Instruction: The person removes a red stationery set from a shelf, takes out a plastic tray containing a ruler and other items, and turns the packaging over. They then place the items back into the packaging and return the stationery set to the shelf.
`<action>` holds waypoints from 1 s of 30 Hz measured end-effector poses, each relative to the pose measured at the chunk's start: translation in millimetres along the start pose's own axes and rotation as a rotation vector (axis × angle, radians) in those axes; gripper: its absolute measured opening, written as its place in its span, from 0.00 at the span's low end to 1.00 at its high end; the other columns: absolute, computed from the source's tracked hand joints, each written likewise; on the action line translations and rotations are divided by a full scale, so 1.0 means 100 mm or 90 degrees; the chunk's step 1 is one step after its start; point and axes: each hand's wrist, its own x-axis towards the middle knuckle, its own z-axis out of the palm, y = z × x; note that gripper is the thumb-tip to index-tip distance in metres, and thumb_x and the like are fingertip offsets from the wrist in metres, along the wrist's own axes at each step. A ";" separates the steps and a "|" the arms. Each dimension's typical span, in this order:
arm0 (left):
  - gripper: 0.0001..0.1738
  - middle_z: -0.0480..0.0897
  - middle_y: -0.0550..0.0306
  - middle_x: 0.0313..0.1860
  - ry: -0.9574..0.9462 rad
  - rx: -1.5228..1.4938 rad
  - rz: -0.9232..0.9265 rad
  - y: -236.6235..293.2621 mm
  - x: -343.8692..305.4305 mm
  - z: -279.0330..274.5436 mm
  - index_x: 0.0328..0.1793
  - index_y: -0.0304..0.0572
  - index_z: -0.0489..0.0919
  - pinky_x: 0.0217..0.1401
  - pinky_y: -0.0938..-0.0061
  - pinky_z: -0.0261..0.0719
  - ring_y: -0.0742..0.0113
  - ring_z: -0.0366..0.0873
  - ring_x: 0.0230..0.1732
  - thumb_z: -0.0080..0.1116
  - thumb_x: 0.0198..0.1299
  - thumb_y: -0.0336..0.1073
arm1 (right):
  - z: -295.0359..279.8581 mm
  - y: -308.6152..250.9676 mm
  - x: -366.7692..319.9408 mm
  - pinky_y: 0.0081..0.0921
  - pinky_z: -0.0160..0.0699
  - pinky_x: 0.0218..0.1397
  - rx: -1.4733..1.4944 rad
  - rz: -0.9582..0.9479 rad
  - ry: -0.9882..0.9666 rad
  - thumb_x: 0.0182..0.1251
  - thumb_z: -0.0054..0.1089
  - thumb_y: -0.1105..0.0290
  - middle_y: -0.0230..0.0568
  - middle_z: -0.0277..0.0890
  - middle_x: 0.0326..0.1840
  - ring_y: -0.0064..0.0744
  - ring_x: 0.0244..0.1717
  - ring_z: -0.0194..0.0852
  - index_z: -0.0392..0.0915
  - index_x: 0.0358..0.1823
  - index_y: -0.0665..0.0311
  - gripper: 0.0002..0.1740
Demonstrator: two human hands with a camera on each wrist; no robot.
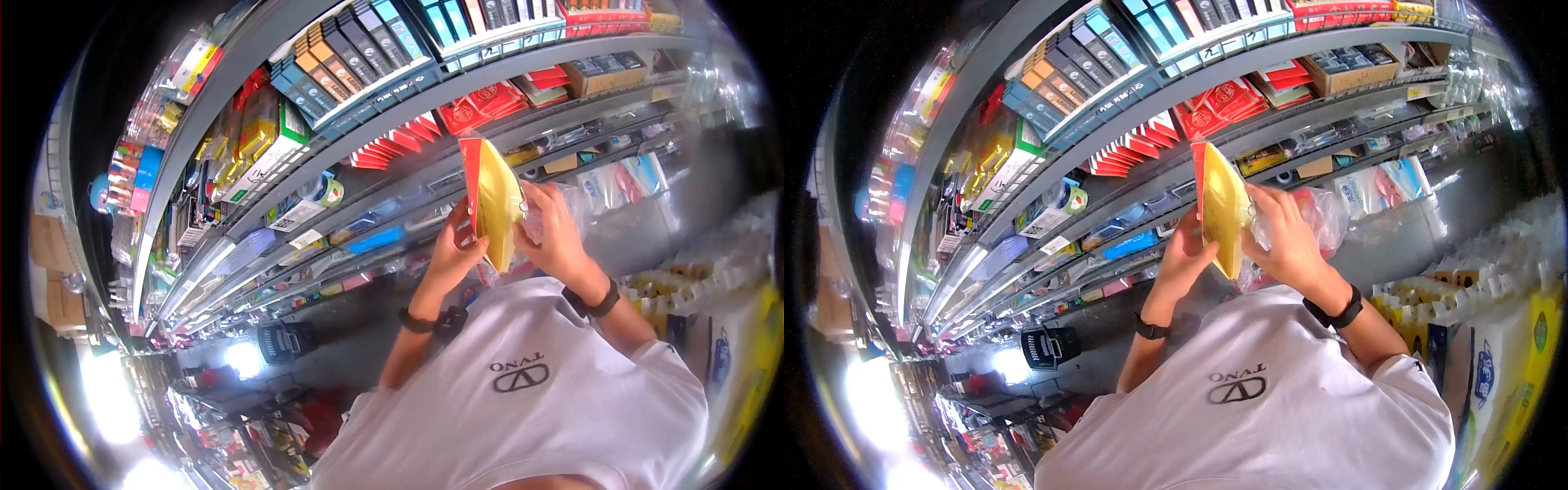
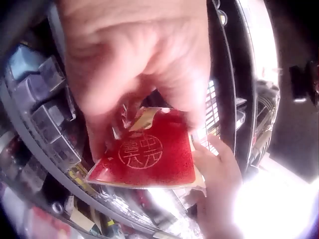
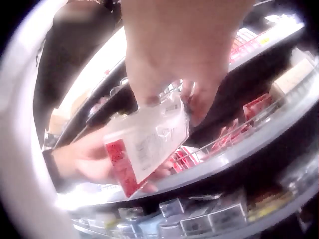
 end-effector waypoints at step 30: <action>0.40 0.74 0.48 0.65 0.057 0.090 0.026 -0.04 -0.03 0.10 0.77 0.36 0.62 0.60 0.69 0.78 0.64 0.76 0.61 0.70 0.64 0.41 | 0.23 0.24 0.09 0.26 0.80 0.58 0.554 0.379 -0.291 0.73 0.59 0.78 0.39 0.82 0.54 0.22 0.52 0.79 0.74 0.62 0.71 0.18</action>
